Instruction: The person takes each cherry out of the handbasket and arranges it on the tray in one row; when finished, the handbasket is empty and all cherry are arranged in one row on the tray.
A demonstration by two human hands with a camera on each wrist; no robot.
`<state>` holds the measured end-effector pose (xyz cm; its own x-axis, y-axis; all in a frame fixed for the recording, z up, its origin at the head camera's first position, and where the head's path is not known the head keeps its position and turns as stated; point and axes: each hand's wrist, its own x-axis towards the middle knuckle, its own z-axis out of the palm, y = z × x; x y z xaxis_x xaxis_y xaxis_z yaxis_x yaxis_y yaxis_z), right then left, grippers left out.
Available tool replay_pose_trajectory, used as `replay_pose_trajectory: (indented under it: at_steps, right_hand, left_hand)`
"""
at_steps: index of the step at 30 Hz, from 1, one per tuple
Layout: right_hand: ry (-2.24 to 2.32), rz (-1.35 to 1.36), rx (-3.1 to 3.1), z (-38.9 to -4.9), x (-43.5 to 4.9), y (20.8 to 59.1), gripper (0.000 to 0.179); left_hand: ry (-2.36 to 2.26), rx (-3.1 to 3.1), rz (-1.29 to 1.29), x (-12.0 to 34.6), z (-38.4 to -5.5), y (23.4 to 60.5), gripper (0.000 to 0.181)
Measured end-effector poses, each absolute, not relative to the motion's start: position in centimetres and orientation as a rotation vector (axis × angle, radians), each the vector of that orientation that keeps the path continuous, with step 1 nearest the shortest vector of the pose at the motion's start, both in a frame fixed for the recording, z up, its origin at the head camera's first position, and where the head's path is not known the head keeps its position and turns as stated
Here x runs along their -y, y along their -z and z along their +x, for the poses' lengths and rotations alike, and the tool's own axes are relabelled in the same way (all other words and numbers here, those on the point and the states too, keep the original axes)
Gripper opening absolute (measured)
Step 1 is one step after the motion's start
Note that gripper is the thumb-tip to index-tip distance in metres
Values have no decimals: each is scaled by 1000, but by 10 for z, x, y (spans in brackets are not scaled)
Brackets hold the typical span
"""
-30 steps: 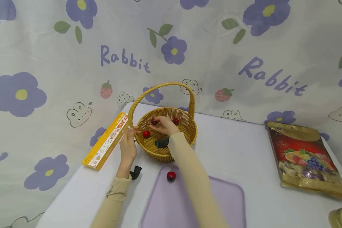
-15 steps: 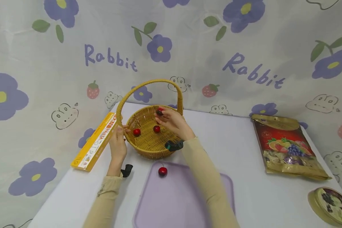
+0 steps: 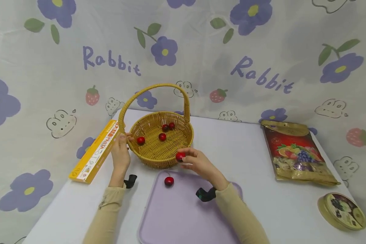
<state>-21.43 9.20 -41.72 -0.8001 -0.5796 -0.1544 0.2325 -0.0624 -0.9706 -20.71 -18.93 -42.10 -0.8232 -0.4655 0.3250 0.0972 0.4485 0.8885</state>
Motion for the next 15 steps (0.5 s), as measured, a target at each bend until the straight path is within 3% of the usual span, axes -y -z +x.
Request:
replay_pose_trajectory:
  at_steps: [8,15]
  right_hand:
    - [1650,-471,-2094,-176,-92,441,33]
    - [1078,-806,-2738,-158,-84,448,25]
  left_hand:
    - [1364,2172,305,189,-206,420,76]
    - [1350,2174,315,189,-208,422,76]
